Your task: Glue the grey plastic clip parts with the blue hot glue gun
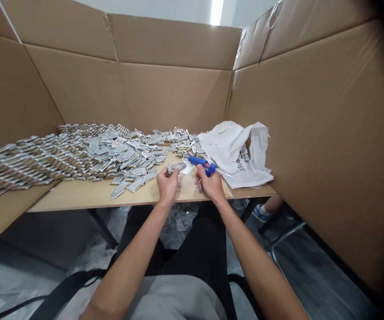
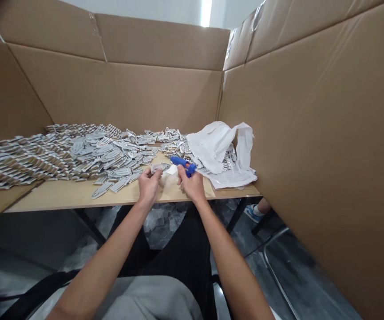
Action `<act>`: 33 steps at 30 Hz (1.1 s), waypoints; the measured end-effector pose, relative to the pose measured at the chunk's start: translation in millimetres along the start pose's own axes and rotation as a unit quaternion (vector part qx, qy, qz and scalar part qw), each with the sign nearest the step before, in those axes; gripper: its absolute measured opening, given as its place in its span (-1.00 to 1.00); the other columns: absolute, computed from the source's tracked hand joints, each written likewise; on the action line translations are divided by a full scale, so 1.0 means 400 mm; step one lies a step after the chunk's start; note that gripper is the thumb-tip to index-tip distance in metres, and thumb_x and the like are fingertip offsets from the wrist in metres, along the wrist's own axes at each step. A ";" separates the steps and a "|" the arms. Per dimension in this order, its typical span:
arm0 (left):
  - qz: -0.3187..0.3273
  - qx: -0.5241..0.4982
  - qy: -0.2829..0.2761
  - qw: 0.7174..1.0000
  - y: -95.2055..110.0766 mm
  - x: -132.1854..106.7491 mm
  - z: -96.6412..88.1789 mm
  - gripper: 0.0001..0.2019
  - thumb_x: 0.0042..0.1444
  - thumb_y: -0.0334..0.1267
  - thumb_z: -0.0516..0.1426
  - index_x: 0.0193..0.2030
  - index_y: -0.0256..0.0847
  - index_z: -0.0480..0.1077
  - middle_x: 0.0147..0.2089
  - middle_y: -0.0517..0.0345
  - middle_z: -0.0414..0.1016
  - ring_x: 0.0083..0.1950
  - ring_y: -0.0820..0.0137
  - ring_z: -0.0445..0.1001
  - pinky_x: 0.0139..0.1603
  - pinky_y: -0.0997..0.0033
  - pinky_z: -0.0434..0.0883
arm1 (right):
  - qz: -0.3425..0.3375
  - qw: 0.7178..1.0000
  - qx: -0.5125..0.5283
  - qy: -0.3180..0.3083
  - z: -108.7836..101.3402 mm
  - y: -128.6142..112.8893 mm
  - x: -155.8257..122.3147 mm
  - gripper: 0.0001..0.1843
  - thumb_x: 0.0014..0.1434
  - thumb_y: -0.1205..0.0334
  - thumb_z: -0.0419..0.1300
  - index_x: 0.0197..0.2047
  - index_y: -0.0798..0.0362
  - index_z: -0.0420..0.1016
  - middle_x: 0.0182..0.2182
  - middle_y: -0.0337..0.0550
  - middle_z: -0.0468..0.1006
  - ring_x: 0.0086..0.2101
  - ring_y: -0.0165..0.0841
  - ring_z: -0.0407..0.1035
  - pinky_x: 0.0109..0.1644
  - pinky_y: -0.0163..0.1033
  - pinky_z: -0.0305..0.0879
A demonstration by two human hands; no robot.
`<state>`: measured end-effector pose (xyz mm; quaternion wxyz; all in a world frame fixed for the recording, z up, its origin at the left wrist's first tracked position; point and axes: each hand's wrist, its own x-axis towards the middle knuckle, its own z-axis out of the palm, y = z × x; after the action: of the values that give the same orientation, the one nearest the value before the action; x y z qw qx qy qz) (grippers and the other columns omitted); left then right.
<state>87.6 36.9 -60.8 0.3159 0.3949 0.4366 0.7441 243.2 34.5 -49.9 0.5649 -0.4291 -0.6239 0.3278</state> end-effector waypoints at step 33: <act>0.050 0.013 -0.019 0.998 0.008 -0.005 -0.004 -0.76 0.06 -0.29 0.25 -0.53 -0.16 0.29 -0.52 0.27 0.32 -0.48 0.47 0.28 -0.36 0.44 0.25 | 0.013 0.994 -0.005 -0.111 -0.002 -0.004 -0.003 -0.35 0.29 -0.42 0.14 -0.48 0.01 0.37 -0.68 -0.22 0.46 -0.71 -0.42 0.33 -0.61 -0.35 0.21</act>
<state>86.7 33.3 -59.2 0.2815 0.4347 0.4197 0.7454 243.9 32.8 -48.9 0.4859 -0.4010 -0.6788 0.3771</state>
